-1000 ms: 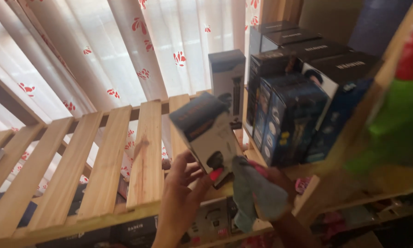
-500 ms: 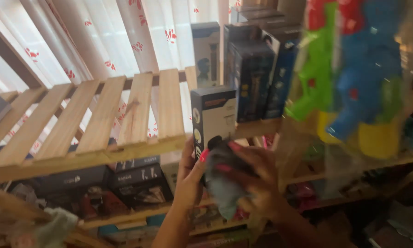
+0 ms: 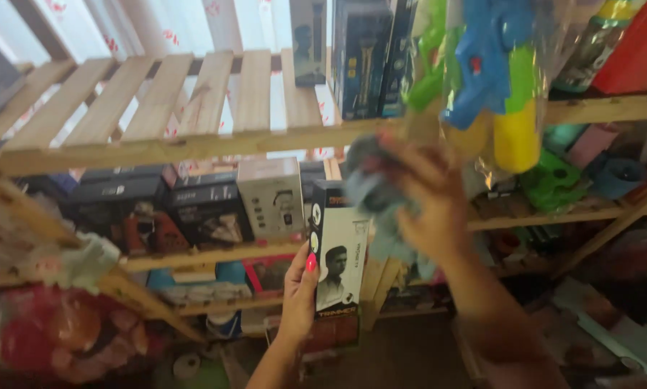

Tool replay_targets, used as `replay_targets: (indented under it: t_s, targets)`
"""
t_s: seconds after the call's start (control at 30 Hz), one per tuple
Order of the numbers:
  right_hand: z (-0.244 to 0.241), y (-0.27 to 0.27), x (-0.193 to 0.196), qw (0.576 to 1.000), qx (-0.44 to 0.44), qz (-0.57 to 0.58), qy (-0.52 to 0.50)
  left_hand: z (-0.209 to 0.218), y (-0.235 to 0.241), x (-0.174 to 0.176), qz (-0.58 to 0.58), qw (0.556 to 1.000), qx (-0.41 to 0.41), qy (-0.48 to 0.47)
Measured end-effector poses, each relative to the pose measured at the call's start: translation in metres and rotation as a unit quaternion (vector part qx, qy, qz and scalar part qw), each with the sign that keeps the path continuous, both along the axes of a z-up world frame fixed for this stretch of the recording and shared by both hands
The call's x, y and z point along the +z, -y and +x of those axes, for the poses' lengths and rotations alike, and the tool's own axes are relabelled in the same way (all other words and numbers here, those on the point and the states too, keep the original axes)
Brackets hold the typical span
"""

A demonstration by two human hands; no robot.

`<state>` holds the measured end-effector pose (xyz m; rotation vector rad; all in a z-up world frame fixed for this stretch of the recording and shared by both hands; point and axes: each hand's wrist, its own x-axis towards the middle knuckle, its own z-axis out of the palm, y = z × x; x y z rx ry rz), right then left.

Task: Dusting and cleaning boxed hair trimmers on a retail shelf using a cloth

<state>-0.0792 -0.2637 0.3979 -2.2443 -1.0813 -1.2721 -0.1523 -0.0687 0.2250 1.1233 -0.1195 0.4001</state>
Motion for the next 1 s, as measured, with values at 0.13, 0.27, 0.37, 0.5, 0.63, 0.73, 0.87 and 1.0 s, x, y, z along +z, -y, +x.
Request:
replay_targets:
  t_s: [0.13,0.27,0.37,0.5,0.63,0.73,0.87,1.0]
  targets:
    - [-0.017,0.009,0.035,0.968,0.222,0.051,-0.105,-0.038,0.009,0.002,-0.046,0.994,-0.089,-0.031]
    - [-0.042,0.001,0.053,0.883,0.382,-0.166,-0.215,-0.063,0.007,0.009,-0.12,0.974,-0.186,-0.048]
    - [-0.055,-0.002,0.051,0.871,0.411,-0.113,-0.246,-0.072,0.007,-0.034,-0.176,0.968,-0.125,-0.128]
    - [-0.069,-0.01,0.02,0.853,0.42,0.071,-0.3,-0.096,0.008,0.009,-0.22,0.953,-0.176,-0.111]
    - [-0.08,-0.021,-0.022,0.858,0.287,0.323,-0.278,-0.11,-0.013,0.036,-0.162,0.962,-0.136,-0.17]
    - [-0.084,-0.037,-0.059,0.828,0.19,0.478,-0.225,-0.114,-0.03,0.063,-0.137,0.973,-0.091,-0.162]
    - [-0.113,-0.083,-0.083,0.809,0.247,0.453,-0.282,-0.107,-0.046,0.044,-0.22,0.953,-0.029,-0.207]
    - [-0.147,-0.119,-0.052,0.931,0.23,0.271,-0.086,-0.103,-0.066,0.031,-0.081,0.99,0.007,-0.117]
